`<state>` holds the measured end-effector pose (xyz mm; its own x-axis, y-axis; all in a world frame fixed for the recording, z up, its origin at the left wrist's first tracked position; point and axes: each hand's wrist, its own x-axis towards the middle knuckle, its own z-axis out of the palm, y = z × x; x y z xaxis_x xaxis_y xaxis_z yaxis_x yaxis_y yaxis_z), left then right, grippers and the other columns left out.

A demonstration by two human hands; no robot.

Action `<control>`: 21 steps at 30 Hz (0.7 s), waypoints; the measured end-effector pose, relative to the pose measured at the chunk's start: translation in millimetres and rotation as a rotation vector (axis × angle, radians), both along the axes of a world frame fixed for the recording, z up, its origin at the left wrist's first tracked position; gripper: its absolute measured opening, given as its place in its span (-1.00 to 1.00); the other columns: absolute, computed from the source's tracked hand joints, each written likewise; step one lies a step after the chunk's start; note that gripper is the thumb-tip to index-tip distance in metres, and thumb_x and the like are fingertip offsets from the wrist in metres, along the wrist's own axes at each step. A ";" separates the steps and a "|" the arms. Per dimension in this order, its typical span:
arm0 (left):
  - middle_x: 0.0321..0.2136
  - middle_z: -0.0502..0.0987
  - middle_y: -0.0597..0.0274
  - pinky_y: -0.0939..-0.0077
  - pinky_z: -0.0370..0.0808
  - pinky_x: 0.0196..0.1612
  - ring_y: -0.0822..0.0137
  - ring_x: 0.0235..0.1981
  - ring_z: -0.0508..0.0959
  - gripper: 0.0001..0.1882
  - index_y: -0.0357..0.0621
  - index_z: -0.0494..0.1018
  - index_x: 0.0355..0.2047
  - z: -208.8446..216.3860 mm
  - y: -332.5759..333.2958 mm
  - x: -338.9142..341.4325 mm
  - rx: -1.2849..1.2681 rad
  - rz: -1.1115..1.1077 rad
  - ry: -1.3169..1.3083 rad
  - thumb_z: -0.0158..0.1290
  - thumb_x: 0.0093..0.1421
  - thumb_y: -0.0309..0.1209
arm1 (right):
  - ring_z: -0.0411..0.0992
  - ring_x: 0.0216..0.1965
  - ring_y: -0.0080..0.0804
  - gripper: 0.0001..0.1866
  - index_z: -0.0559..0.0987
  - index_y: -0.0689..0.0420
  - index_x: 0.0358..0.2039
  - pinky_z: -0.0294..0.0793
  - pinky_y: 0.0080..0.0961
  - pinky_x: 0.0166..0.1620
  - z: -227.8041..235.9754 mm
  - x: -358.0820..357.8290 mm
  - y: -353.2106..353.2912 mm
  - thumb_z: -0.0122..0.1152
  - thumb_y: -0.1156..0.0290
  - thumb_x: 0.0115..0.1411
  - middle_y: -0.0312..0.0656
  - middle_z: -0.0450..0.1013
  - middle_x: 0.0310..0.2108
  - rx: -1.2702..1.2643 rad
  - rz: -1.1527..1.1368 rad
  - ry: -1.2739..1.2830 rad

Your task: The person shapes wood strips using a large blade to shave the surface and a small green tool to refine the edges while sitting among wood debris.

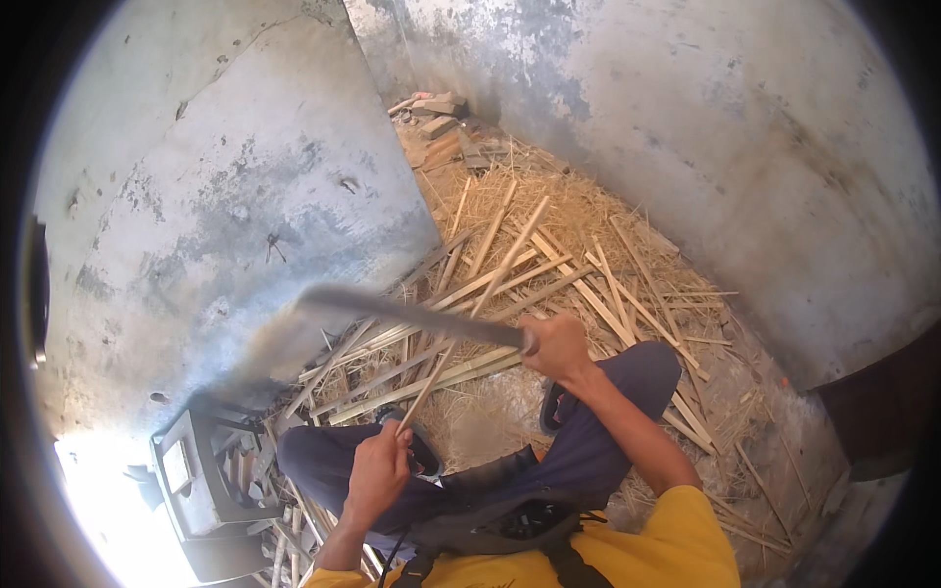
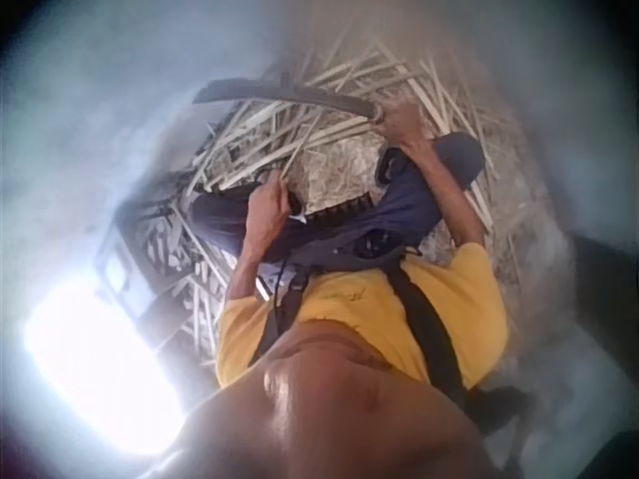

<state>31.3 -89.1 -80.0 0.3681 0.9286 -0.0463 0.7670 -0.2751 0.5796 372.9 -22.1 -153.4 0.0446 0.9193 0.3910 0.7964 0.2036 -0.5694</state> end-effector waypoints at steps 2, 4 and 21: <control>-0.55 0.54 -0.18 -0.18 0.44 -0.38 -0.29 -0.44 0.57 -0.82 -0.20 0.37 -0.26 -2.7 -0.1 -0.2 0.028 -0.044 -0.014 -0.02 0.45 -0.36 | 0.54 -0.53 0.03 -0.89 0.69 0.04 -0.44 0.51 -0.13 -0.41 6.9 -9.3 -2.4 0.34 0.38 -0.04 -0.02 0.54 -0.58 -0.024 0.085 -0.142; -0.55 0.55 -0.15 -0.16 0.46 -0.37 -0.28 -0.44 0.59 -0.83 -0.20 0.38 -0.26 3.7 -4.5 -7.4 -0.014 -0.005 0.026 -0.02 0.45 -0.36 | 0.55 -0.51 0.06 -0.88 0.69 0.05 -0.43 0.52 -0.12 -0.39 0.2 16.2 15.0 0.34 0.38 -0.05 -0.01 0.54 -0.57 -0.141 -0.122 0.026; -0.50 0.58 -0.13 -0.10 0.43 -0.32 -0.25 -0.39 0.59 -0.88 -0.24 0.41 -0.25 5.2 -6.2 -9.1 -0.052 0.012 0.010 -0.04 0.44 -0.46 | 0.54 -0.60 -0.08 -0.81 0.72 0.00 -0.35 0.51 -0.21 -0.48 -9.9 5.6 11.7 0.32 0.43 -0.05 -0.04 0.51 -0.64 0.168 0.006 -0.200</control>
<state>22.2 -95.3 -74.8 0.3562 0.9293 -0.0979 0.7757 -0.2356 0.5855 378.6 -10.4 -163.3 -0.0537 0.8407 0.5389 0.8882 0.2868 -0.3589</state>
